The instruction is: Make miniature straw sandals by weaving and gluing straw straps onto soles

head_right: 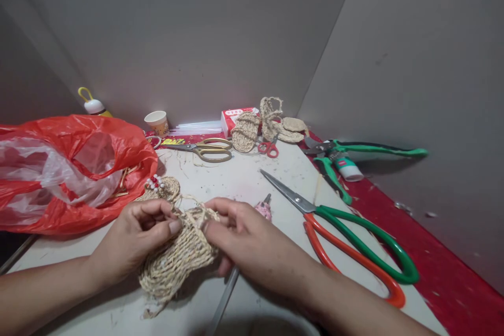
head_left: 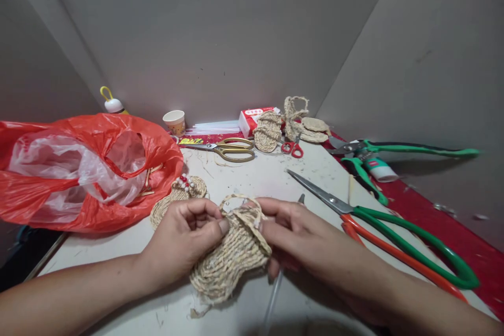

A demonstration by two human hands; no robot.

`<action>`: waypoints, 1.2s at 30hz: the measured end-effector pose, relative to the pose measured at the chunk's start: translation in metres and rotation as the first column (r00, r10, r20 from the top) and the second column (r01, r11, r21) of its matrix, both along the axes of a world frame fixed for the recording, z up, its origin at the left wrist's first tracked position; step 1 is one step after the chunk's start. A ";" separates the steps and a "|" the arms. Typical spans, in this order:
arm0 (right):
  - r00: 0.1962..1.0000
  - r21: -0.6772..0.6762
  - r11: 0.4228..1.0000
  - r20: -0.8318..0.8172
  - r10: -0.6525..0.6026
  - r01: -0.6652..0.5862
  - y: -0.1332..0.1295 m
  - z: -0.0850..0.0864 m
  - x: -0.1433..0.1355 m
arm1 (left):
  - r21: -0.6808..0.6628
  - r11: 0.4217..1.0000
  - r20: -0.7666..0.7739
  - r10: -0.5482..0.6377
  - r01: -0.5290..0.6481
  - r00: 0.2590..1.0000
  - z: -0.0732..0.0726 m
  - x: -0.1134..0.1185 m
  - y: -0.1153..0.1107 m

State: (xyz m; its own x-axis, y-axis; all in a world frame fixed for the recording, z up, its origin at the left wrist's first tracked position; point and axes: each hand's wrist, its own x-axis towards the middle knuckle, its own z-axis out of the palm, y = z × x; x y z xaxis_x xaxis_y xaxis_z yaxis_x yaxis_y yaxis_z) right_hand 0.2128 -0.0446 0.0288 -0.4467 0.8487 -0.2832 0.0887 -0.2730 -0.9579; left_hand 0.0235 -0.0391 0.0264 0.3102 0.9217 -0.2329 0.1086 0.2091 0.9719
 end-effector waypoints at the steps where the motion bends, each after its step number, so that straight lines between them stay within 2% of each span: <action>1: 1.000 -0.046 0.999 -0.015 0.010 -0.011 0.000 0.000 -0.001 | 0.004 1.000 0.007 0.001 -0.001 1.000 -0.001 0.000 -0.001; 4: 0.996 -0.176 0.984 -0.086 -0.020 0.004 0.000 -0.003 -0.002 | 0.004 1.000 0.009 -0.025 0.025 1.000 -0.005 0.001 -0.005; 6: 0.990 -0.214 0.977 -0.138 -0.043 0.012 0.000 -0.007 -0.002 | 0.006 0.999 -0.006 -0.032 0.032 0.999 -0.007 0.002 -0.007; 10: 0.981 -0.193 0.980 -0.177 -0.073 0.039 0.001 -0.013 -0.002 | 0.022 0.999 -0.032 -0.033 0.034 0.999 -0.005 0.004 -0.008; 14: 0.983 -0.210 0.975 -0.147 -0.105 0.073 0.001 -0.012 -0.002 | 0.036 0.996 -0.023 -0.075 0.075 0.997 -0.003 0.004 -0.007; 24: 0.986 -0.101 0.995 -0.163 -0.040 0.024 -0.002 -0.013 -0.004 | 0.127 0.986 -0.104 -0.098 0.111 0.990 -0.009 0.002 -0.011; 28: 0.984 -0.101 0.994 -0.165 -0.061 0.044 -0.006 -0.014 -0.009 | 0.180 0.977 -0.129 -0.089 0.112 0.988 -0.012 0.003 -0.012; 31: 0.988 -0.069 0.995 -0.129 -0.080 0.072 -0.005 -0.012 -0.008 | 0.151 0.985 -0.103 -0.073 0.088 0.992 -0.012 0.005 -0.011; 33: 0.990 -0.098 0.994 -0.126 -0.068 0.056 -0.002 -0.009 -0.005 | 0.111 0.991 -0.070 -0.065 0.072 0.995 -0.010 0.005 -0.010; 36: 0.984 -0.160 0.985 -0.174 0.030 -0.059 0.002 -0.004 0.003 | 0.098 0.995 -0.020 -0.032 0.034 0.999 -0.008 0.005 -0.007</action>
State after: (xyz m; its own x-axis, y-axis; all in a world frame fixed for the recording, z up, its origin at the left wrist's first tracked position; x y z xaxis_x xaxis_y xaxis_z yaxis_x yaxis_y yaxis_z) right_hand 0.2154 -0.0429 0.0252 -0.5367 0.7752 -0.3333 -0.0566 -0.4272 -0.9024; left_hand 0.0281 -0.0462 0.0187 0.3372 0.9297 -0.1480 0.1321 0.1089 0.9852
